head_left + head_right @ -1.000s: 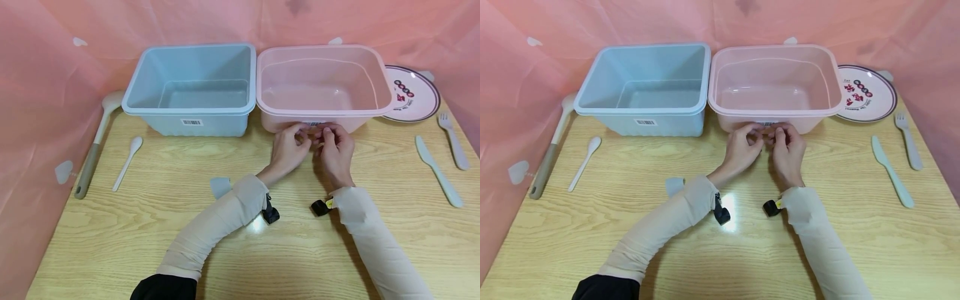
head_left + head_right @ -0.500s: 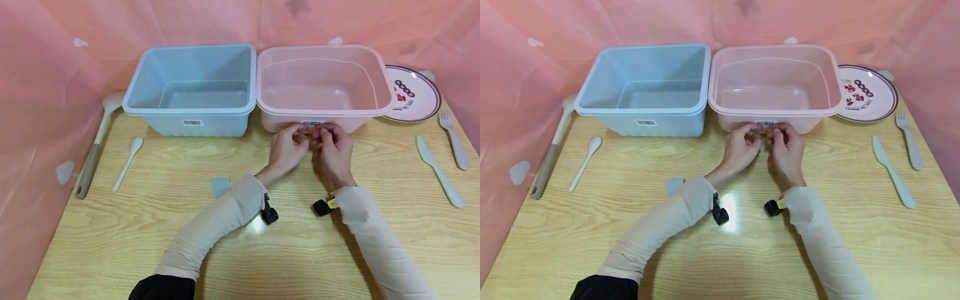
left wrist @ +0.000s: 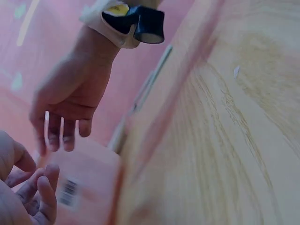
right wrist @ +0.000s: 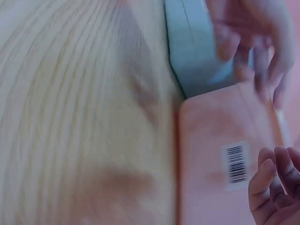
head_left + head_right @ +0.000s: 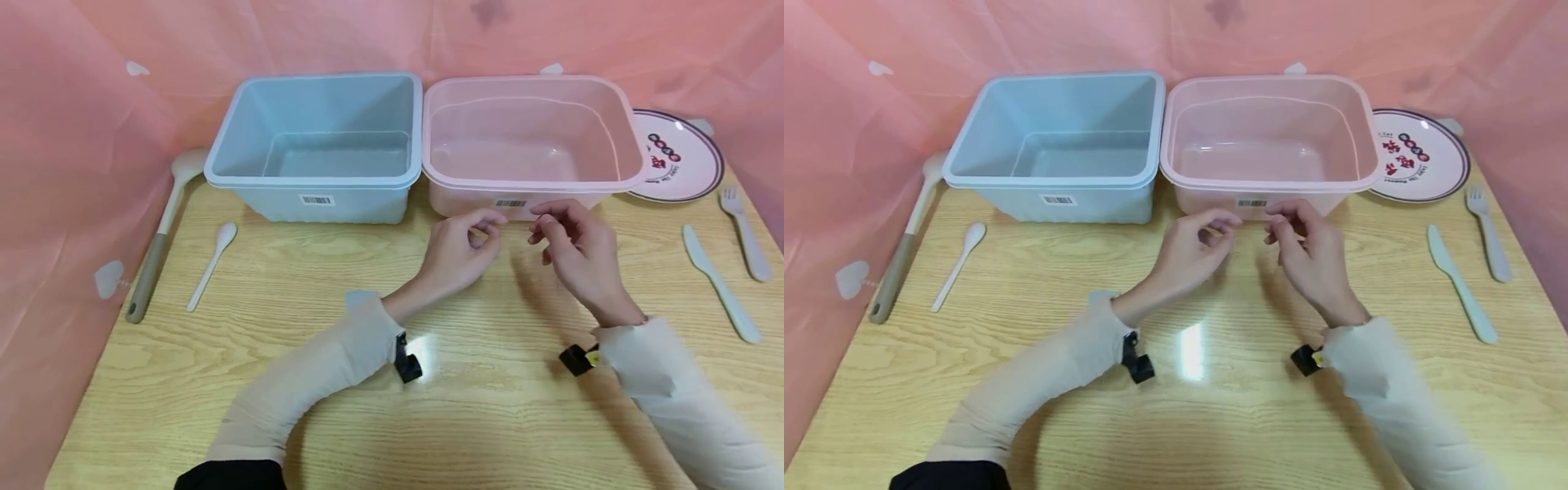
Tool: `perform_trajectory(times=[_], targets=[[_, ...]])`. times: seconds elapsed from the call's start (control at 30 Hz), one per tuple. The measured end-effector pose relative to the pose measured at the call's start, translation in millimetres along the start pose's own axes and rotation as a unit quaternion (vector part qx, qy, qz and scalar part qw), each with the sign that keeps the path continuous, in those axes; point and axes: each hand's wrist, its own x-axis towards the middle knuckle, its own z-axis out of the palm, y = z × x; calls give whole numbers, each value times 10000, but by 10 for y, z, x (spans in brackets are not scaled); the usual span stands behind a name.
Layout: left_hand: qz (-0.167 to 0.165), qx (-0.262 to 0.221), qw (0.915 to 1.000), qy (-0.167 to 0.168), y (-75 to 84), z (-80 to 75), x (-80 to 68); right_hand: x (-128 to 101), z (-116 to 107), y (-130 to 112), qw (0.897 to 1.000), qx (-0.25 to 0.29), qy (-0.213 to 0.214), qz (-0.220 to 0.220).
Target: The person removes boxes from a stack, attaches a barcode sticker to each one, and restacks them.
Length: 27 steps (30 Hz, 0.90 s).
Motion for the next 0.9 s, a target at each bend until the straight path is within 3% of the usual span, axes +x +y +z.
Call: perform_trajectory(times=[0.1,0.2,0.33,0.43,0.53,0.67,0.8,0.9], targets=[[935,164,9955,49,112,-233,-121,-14,-122,-115,9990,-255,-95,-355],[1554,391,9868,226,216,-509,-223,15,-260,-183,9942,-552,-37,-927],[1818,908,9764,727,266,-973,-273,144,-508,-185,9785,-1314,365,-1546],[1733,1357,9677,1225,204,-1383,-277,273,-720,-125,9743,-1696,699,-1307],[1252,1706,9625,1695,77,-1799,-285,407,-888,-17,9765,-1801,1055,-543],[117,2087,9534,2177,-135,-2295,-282,552,-1022,135,9806,-1457,1166,591],[-1073,1921,9515,2151,-368,-2635,-274,637,-1089,270,9861,-788,844,1193],[-1812,1237,9585,1820,-549,-2757,-269,693,-1107,359,9875,-633,499,1352]])
